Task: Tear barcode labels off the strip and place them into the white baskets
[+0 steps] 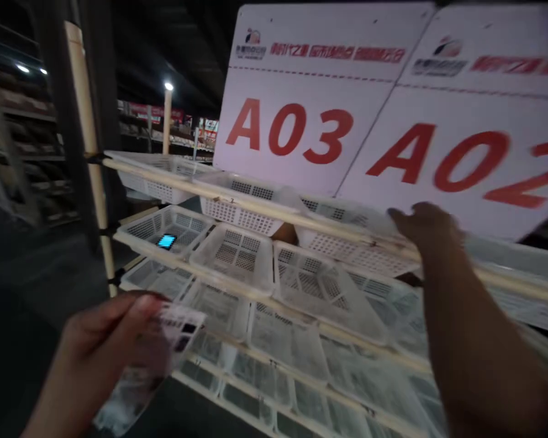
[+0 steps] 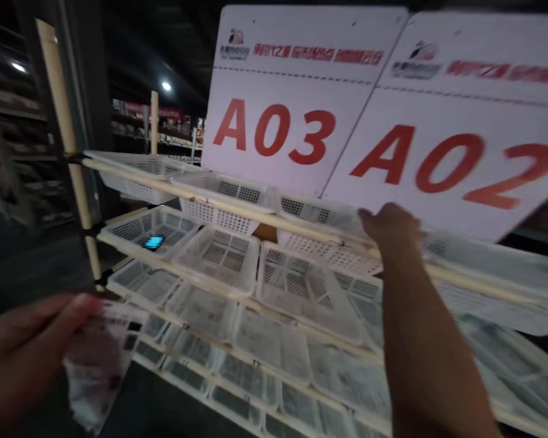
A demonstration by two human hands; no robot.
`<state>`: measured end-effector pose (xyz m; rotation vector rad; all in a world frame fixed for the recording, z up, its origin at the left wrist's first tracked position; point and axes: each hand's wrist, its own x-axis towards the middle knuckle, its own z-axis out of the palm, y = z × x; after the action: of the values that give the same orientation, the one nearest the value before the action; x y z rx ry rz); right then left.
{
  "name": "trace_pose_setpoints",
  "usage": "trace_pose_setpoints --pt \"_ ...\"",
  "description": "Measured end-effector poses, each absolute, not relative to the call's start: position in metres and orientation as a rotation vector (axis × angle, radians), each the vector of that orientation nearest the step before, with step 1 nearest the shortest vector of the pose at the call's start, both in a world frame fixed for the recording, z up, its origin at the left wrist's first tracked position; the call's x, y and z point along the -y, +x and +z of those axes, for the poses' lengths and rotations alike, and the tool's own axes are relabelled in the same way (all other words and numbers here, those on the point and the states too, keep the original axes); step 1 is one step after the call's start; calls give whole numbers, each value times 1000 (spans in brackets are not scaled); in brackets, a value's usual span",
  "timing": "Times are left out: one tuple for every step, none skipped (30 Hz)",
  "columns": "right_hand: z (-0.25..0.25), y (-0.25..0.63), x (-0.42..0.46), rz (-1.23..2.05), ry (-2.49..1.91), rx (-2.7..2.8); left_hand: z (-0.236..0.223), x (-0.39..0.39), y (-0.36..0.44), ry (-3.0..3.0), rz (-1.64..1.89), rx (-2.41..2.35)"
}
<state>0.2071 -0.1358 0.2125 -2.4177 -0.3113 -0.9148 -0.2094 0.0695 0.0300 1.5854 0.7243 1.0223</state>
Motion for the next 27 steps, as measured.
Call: trace_pose_setpoints --pt "206 190 137 -960 -2361 366 40 -56 -197 1611 998 -707" --pt "196 169 138 -1027 -2221 541 48 -45 -182 1605 959 -642" --pt "185 144 139 -972 -2052 788 55 -33 -165 1599 952 -608" --pt "173 118 142 -849 -1912 1010 60 -22 -147 1607 914 -542" --pt "160 94 145 -652 -1820 1220 65 -10 -129 1609 884 -487" --pt "147 74 149 -375 -1773 1420 68 3 -111 1611 856 -430" --pt "135 60 153 -194 -1802 1590 70 16 -94 1601 828 -373" --pt "125 53 158 -204 -1848 1675 72 30 -78 1581 815 -331" --pt "118 54 166 -250 -1870 1716 73 45 -63 1564 814 -305" --pt "113 62 176 -323 -1892 1730 73 59 -49 1551 817 -294" --pt "112 76 189 -398 -1886 1709 73 73 -37 1547 816 -294" --pt "113 94 206 -438 -1861 1669 70 88 -26 1558 795 -303" --pt "116 115 224 -453 -1830 1619 67 102 -15 1583 745 -311" --pt "120 136 245 -457 -1808 1560 63 117 -4 1609 670 -308" --pt "124 157 266 -465 -1793 1495 58 133 7 1625 576 -297" --pt "128 177 287 -471 -1785 1440 53 150 18 1634 485 -283" --pt "130 194 307 -480 -1780 1394 48 168 30 1635 419 -276" --pt "131 209 325 -482 -1778 1361 43 185 41 1624 384 -281" --pt "130 221 342 -480 -1767 1336 39 203 53 1608 378 -302" --pt "128 230 358 -469 -1746 1317 35 218 65 1588 401 -329" --pt "126 238 372 -454 -1721 1308 31 232 75 1569 439 -362" --pt "124 245 384 -437 -1694 1301 29 243 85 1543 478 -392" --pt "123 252 396 -425 -1662 1292 26 251 95 1510 502 -414" --pt "125 259 408 -414 -1628 1274 25 256 104 1466 513 -429" --pt "128 267 420 -419 -1584 1234 24 258 112 1407 517 -436" --pt "134 277 433 -446 -1531 1169 24 259 119 1341 509 -441" --pt "143 290 446 -505 -1480 1077 25 259 126 1289 508 -449"
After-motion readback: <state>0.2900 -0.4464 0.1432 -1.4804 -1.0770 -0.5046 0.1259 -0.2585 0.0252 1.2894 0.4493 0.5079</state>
